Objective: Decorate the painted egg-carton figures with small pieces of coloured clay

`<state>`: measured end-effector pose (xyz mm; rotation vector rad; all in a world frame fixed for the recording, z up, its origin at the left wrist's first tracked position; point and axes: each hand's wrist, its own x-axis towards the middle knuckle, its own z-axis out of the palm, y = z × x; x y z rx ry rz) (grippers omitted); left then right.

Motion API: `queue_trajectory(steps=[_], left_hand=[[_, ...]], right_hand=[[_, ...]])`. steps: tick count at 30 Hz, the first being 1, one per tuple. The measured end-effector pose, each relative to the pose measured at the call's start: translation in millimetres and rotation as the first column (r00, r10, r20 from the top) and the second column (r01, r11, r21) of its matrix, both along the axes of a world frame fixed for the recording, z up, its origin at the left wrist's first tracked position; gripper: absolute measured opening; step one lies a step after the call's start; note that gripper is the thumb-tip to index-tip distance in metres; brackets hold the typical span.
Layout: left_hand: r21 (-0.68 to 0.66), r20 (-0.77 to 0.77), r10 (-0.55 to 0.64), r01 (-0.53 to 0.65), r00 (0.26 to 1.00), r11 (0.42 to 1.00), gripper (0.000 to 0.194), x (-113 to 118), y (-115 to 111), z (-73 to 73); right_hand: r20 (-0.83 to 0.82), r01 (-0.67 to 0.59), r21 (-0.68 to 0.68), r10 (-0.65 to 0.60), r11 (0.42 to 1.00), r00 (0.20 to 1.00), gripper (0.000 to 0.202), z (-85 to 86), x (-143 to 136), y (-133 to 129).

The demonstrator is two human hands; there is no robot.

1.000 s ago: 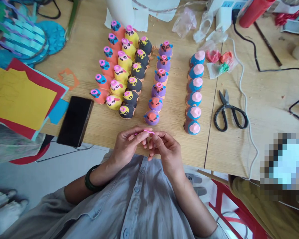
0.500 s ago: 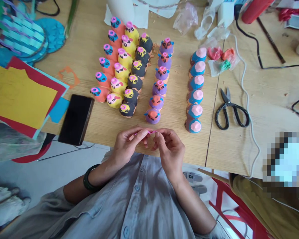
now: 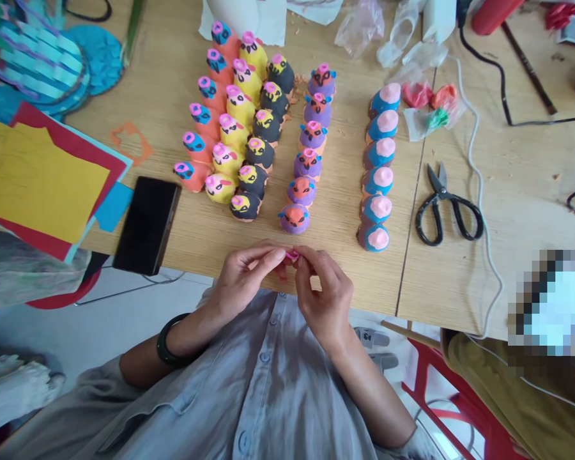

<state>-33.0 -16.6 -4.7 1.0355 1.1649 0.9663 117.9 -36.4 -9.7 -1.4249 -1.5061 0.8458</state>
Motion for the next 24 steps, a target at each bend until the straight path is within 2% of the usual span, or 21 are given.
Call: queue_trajectory(steps=[6, 17, 22, 24], left_hand=[[-0.05, 0.005, -0.019, 0.019, 1.0, 0.999, 0.028, -1.3, 1.7, 0.4], [-0.074, 0.071, -0.018, 0.024, 0.997, 0.997, 0.027, -0.3, 3.1, -4.4], [-0.096, 0.065, -0.01, 0.016, 0.998, 0.995, 0.029, -0.2, 4.0, -5.9], [-0.106, 0.066, 0.001, 0.006, 0.998, 0.994, 0.03, 0.1, 4.3, -5.5]], right_hand=[[-0.018, -0.013, -0.042, 0.012, 0.999, 1.0, 0.023, 0.1, -0.1, 0.6], [-0.221, -0.03, -0.192, -0.014, 0.981, 0.975, 0.019, -1.3, -0.8, 0.6], [-0.353, -0.023, -0.353, -0.111, 0.935, 0.929, 0.022, 2.7, -1.0, 2.1], [-0.363, -0.005, -0.369, -0.139, 0.929, 0.921, 0.022, 4.5, -0.5, 1.7]])
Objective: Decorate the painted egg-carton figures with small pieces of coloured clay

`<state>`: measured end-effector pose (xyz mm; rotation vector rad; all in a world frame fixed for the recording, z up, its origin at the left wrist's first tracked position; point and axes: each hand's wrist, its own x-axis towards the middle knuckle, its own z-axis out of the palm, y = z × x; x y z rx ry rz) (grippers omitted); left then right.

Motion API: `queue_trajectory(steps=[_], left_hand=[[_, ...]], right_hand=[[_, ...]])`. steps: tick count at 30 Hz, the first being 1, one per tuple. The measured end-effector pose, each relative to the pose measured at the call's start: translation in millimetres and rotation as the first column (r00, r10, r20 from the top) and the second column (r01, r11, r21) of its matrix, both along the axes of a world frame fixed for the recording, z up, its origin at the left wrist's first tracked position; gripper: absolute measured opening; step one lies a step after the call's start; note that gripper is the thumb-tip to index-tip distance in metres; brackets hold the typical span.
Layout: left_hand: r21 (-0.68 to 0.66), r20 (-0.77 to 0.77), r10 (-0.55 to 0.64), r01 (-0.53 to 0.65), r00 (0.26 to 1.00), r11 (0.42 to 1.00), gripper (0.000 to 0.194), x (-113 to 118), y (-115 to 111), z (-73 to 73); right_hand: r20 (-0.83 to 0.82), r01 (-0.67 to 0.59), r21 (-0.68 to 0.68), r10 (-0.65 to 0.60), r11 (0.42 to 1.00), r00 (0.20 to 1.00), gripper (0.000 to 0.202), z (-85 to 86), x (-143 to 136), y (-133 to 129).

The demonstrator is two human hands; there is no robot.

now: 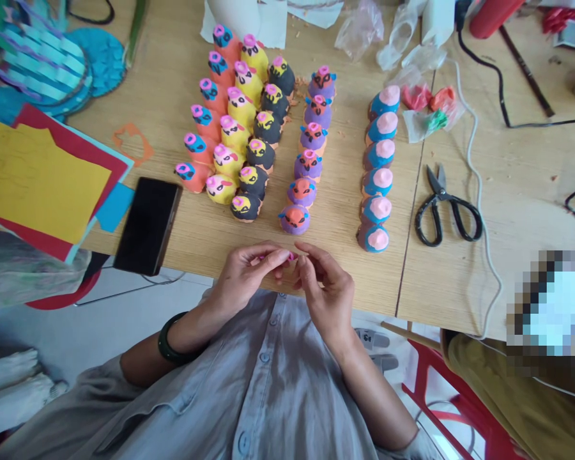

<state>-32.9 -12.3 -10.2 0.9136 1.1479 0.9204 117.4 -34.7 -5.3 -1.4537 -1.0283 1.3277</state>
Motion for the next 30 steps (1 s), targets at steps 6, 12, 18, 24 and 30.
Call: queue_trajectory(steps=[6, 12, 18, 24, 30], left_hand=[[0.047, -0.057, 0.03, -0.028, 0.998, 0.998, 0.034, 1.9, -0.6, 5.3], [0.051, -0.04, -0.051, 0.053, 0.998, 0.997, 0.041, 2.1, -2.5, 9.3], [0.001, 0.006, -0.004, 0.004, 1.0, 1.0, 0.029, 3.2, -5.6, 10.3], [-0.045, 0.027, 0.044, -0.043, 0.999, 0.998, 0.026, 5.2, -3.3, 6.7], [-0.063, 0.061, 0.039, -0.036, 0.997, 0.997, 0.025, 4.5, -1.1, 2.2]], right_hand=[[0.166, -0.003, 0.153, -0.022, 0.988, 0.986, 0.015, -2.2, -0.6, -2.0], [0.334, -0.044, 0.354, -0.083, 0.934, 0.939, 0.011, -6.9, -1.2, -0.3], [0.053, 0.089, 0.125, -0.096, 0.988, 0.994, 0.009, -1.9, -2.2, 4.2], [0.047, 0.098, 0.097, -0.102, 0.99, 0.994, 0.011, -1.9, -1.4, 4.0], [-0.078, 0.068, 0.023, -0.066, 0.997, 0.995, 0.017, 0.5, -0.6, 3.8]])
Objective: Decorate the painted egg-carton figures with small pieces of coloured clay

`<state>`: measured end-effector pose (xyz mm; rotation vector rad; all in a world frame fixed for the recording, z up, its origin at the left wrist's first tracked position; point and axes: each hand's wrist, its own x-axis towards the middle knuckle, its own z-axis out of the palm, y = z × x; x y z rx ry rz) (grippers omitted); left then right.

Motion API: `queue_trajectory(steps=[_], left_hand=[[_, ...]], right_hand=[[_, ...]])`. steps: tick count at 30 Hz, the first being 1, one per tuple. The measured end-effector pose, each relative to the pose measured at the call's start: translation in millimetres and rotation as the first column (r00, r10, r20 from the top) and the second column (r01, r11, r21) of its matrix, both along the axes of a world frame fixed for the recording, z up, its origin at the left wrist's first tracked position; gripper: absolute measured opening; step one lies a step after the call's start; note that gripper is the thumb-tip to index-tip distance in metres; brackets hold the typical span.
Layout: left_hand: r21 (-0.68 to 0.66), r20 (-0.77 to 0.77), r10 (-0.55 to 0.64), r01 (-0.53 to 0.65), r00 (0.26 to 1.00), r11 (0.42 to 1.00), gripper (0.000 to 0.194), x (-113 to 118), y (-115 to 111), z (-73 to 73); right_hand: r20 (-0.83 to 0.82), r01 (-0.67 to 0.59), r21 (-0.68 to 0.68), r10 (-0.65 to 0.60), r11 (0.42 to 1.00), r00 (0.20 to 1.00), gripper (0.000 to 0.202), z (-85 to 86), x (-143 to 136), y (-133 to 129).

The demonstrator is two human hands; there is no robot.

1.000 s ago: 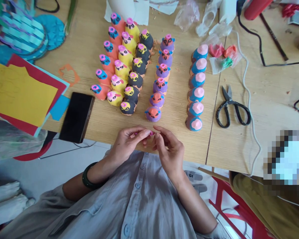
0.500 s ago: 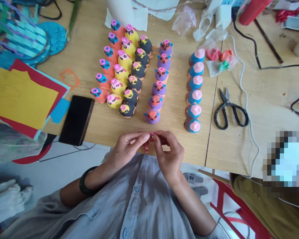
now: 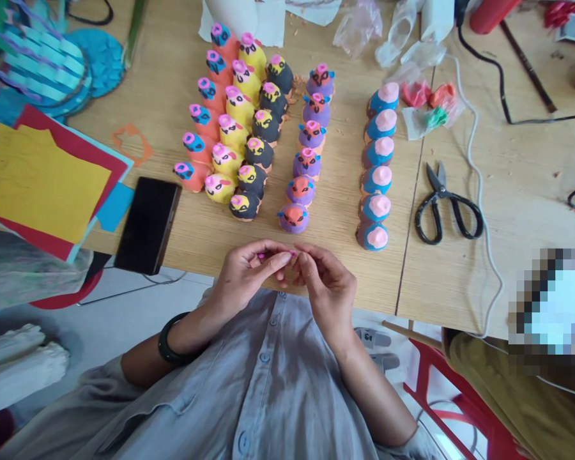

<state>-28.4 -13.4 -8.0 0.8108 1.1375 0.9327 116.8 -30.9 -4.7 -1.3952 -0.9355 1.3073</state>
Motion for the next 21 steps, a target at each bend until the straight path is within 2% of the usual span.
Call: queue_trajectory(steps=[7, 12, 21], left_hand=[[0.029, -0.059, -0.016, 0.017, 0.998, 0.999, 0.026, -1.2, -2.1, 3.1], [0.149, -0.17, 0.045, -0.02, 0.984, 0.989, 0.025, -0.2, -2.8, 0.9], [0.34, -0.285, 0.082, 0.021, 0.955, 0.94, 0.014, -0.8, -5.6, -8.5]], right_hand=[[0.004, 0.023, -0.022, -0.023, 0.999, 1.0, 0.017, 1.1, -1.2, 1.4], [0.002, 0.03, -0.032, -0.03, 0.999, 1.0, 0.02, 1.7, -0.3, 2.6], [-0.064, -0.044, -0.076, 0.039, 0.996, 0.997, 0.02, 0.3, 0.5, 1.5]])
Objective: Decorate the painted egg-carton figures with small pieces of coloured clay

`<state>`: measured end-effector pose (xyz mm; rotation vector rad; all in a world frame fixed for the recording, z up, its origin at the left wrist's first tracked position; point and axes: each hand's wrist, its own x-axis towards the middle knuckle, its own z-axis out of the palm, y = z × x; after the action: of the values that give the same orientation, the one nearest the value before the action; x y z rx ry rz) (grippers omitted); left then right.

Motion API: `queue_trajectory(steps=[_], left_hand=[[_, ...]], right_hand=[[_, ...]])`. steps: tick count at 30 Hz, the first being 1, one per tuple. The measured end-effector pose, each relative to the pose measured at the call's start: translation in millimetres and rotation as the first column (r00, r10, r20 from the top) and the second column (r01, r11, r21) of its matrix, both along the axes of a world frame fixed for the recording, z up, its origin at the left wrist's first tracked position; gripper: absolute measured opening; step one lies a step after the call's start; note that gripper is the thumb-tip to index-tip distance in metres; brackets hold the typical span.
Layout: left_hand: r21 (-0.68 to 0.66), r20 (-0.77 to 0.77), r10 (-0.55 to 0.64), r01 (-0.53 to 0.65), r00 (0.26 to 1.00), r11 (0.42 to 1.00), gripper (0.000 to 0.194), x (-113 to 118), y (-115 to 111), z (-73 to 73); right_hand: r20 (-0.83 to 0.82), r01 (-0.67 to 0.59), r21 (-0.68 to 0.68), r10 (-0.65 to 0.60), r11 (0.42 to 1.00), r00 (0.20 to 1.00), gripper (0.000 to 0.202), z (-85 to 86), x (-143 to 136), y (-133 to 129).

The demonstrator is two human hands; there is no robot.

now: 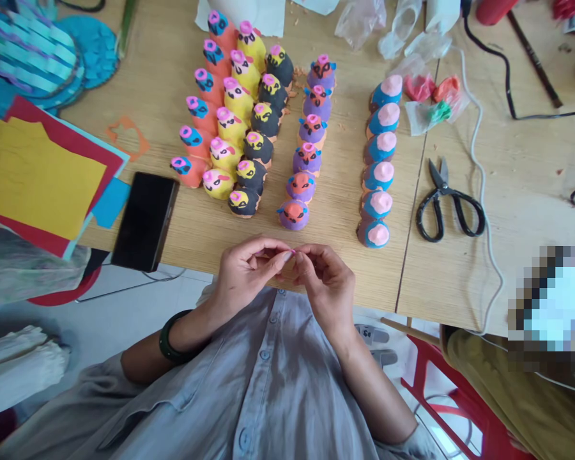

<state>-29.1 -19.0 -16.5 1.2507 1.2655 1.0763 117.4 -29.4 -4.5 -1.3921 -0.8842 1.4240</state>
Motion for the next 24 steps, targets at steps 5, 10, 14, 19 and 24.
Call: queue_trajectory(steps=[5, 10, 14, 19, 24], left_hand=[[0.092, -0.108, 0.008, 0.002, 0.994, 0.996, 0.014, -1.4, -2.1, 2.2], [0.019, -0.076, -0.002, 0.003, 0.997, 1.0, 0.022, -2.0, -3.2, 6.2], [-0.003, -0.062, 0.02, -0.021, 0.998, 1.0, 0.023, -1.3, -3.0, 3.5], [0.021, -0.118, 0.025, -0.022, 0.993, 1.0, 0.019, -1.7, -2.6, 1.4], [0.05, -0.13, 0.024, -0.017, 0.991, 0.999, 0.019, -2.9, -2.6, 4.0]], right_hand=[[0.003, -0.016, -0.008, 0.017, 1.0, 1.0, 0.021, -2.1, -0.4, 1.3], [-0.003, 0.0, -0.023, 0.0, 1.0, 1.0, 0.025, -2.7, 0.0, 4.2], [0.008, -0.023, -0.042, 0.023, 0.999, 1.0, 0.028, -2.1, 0.7, 4.3], [-0.006, -0.023, -0.038, 0.023, 0.999, 1.0, 0.026, -0.3, -1.1, 3.9], [0.015, -0.011, -0.02, 0.012, 1.0, 1.0, 0.025, -0.9, -3.2, 3.8]])
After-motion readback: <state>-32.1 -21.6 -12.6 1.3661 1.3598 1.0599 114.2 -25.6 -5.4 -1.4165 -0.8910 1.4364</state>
